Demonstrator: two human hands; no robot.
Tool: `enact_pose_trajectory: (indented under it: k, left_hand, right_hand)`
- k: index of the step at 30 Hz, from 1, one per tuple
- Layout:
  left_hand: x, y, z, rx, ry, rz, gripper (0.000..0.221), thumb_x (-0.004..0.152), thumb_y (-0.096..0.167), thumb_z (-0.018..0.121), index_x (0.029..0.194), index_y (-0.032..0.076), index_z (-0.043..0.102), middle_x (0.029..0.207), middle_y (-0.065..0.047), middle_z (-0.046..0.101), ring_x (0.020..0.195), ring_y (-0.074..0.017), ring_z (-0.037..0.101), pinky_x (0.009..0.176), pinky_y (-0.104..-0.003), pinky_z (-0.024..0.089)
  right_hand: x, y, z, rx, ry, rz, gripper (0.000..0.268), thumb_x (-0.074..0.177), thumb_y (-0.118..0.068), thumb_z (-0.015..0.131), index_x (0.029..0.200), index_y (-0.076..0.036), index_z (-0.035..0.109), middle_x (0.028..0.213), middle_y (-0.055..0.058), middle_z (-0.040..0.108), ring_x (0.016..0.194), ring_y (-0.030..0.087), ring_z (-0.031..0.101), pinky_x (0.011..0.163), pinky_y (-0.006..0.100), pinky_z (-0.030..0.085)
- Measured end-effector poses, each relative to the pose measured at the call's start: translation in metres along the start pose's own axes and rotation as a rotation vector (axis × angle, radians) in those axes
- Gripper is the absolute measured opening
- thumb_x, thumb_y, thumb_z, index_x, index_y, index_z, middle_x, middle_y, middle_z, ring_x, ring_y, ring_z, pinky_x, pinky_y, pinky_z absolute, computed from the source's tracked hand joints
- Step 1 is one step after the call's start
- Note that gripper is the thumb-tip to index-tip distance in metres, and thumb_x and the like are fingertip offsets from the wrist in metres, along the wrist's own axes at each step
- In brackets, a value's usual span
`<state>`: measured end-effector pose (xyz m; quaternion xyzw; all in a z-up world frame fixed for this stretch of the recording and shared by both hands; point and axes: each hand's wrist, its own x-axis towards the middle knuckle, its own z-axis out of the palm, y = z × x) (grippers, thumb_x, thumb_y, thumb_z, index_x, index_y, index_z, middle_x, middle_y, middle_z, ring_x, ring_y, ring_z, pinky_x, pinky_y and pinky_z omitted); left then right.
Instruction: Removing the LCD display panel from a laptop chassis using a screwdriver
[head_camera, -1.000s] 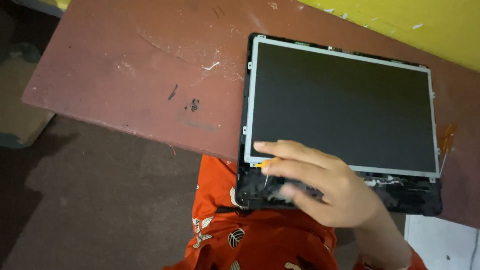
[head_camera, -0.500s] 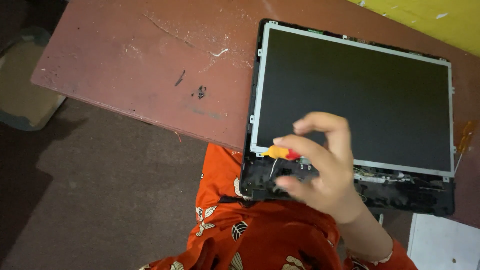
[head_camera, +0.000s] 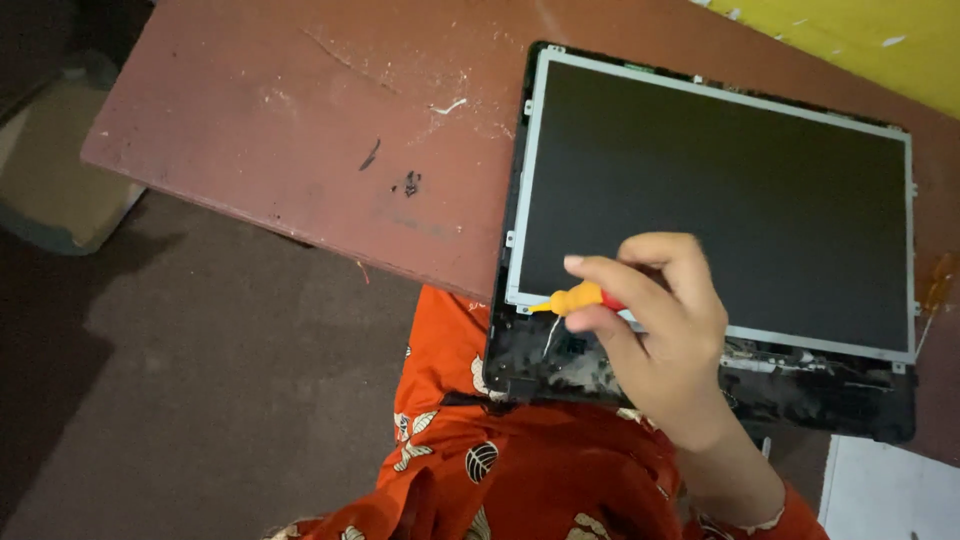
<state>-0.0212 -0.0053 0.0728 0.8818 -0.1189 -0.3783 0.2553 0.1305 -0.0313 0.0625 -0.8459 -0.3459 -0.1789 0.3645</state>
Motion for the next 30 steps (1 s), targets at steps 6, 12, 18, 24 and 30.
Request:
enact_pose_trajectory:
  k: [6,12,18,24,30]
  left_hand:
    - [0.005,-0.046,-0.085,0.162,-0.156,-0.073,0.029,0.1,0.036,0.048,0.087,0.025,0.073,0.091,0.002,0.072,0.088,-0.0251,0.066,0.078,-0.044,0.043]
    - [0.025,-0.13,-0.09,-0.085,0.385,0.179,0.022,0.102,0.03,0.048,0.108,0.015,0.063,0.107,-0.005,0.067,0.099,-0.0271,0.064,0.086,-0.042,0.046]
    - [0.082,-0.177,-0.061,-0.522,1.012,0.63,0.036,0.1,0.005,0.058,0.136,0.005,0.055,0.125,-0.013,0.067,0.111,-0.0295,0.065,0.096,-0.04,0.05]
    - [0.102,-0.177,-0.07,-0.484,1.194,0.514,0.023,0.083,0.012,0.082,0.084,0.013,0.059,0.077,0.002,0.065,0.067,-0.015,0.057,0.064,-0.03,0.045]
    - [0.12,-0.188,-0.065,-0.388,1.15,0.624,0.027,0.092,0.036,0.061,0.082,0.011,0.059,0.075,-0.003,0.058,0.067,-0.0259,0.056,0.064,-0.038,0.044]
  right_hand:
    - [0.006,-0.01,-0.012,0.16,-0.03,0.12,0.031,0.106,-0.004,0.038,0.133,0.005,0.049,0.127,0.021,0.066,0.123,0.035,0.068,0.116,0.046,0.053]
    - [0.006,0.0,-0.002,0.459,-0.089,0.053,0.037,0.103,-0.041,0.05,0.106,-0.009,0.067,0.128,0.014,0.04,0.122,0.034,0.063,0.106,0.043,0.06]
    - [0.011,0.01,0.007,0.627,-0.213,-0.086,0.05,0.113,-0.023,0.052,0.16,-0.025,0.033,0.121,-0.001,0.071,0.123,0.024,0.065,0.126,0.049,0.044]
    - [-0.001,0.014,0.016,0.702,-0.201,0.163,0.055,0.1,-0.04,0.053,0.147,-0.012,0.041,0.144,0.011,0.051,0.136,0.025,0.053,0.124,0.042,0.035]
    - [-0.03,0.029,0.049,0.485,0.087,0.27,0.033,0.075,-0.026,0.09,0.098,-0.013,0.069,0.099,0.005,0.07,0.1,0.023,0.068,0.093,0.034,0.052]
